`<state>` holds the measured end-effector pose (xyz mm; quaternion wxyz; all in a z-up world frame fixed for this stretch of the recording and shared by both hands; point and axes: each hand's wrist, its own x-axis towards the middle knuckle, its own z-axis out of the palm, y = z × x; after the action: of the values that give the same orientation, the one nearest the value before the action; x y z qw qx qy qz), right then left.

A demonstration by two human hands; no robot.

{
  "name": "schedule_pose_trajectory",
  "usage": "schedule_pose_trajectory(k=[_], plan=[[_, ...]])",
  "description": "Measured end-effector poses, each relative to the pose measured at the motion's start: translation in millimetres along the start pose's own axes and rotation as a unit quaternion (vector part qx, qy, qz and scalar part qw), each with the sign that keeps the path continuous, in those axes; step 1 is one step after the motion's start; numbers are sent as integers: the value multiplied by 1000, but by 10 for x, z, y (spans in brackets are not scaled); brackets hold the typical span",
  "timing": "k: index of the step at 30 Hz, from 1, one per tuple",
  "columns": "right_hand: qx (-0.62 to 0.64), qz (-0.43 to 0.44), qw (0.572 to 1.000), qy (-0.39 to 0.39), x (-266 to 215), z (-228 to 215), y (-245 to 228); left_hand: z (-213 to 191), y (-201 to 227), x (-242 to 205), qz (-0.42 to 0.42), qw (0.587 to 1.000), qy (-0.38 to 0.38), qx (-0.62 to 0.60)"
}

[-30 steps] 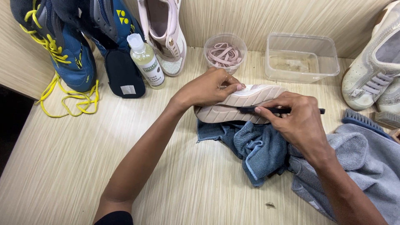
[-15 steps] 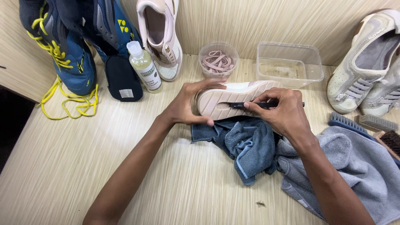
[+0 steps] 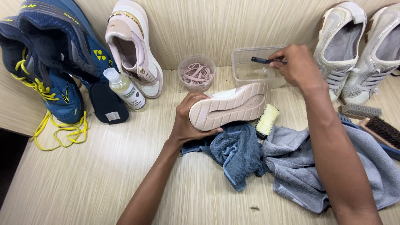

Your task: The person scrubs the sole of a pink sneaker with a brush, wipes it with a cloth, and uses a smaller brush to clean the tread grooves. The shoe is held over a cloth on a wooden shelf with other shoes and cleaning supplies nearby.

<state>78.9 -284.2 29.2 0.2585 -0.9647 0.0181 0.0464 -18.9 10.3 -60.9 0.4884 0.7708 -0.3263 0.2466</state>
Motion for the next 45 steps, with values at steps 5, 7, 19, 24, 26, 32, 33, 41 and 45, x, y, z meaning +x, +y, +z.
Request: schedule_pose_trajectory(k=[5, 7, 19, 24, 26, 32, 33, 41, 45], plan=[[-175, -130, 976, 8, 559, 325, 386, -1, -120, -11, 27, 999, 11, 40], [-202, -138, 969, -8, 443, 259, 319, 16, -140, -20, 27, 997, 23, 61], [35, -294, 953, 56, -988, 412, -381, 69, -43, -57, 4, 994, 60, 86], [44, -285, 957, 1, -901, 459, -175, 47, 0, -58, 16, 995, 52, 89], [50, -288, 956, -4, -835, 445, -105, 38, 2, -52, 31, 994, 48, 91], [52, -335, 941, -13, -820, 599, -72, 5, 50, -111, 44, 995, 36, 87], [81, -312, 945, -51, -714, 604, 11, -25, 36, -79, 47, 994, 33, 88], [165, -261, 949, -57, -935, 508, -321, 18, -32, -114, -13, 999, 29, -2], [147, -265, 952, -39, -867, 434, -248, 28, -93, -71, -9, 999, 31, -10]])
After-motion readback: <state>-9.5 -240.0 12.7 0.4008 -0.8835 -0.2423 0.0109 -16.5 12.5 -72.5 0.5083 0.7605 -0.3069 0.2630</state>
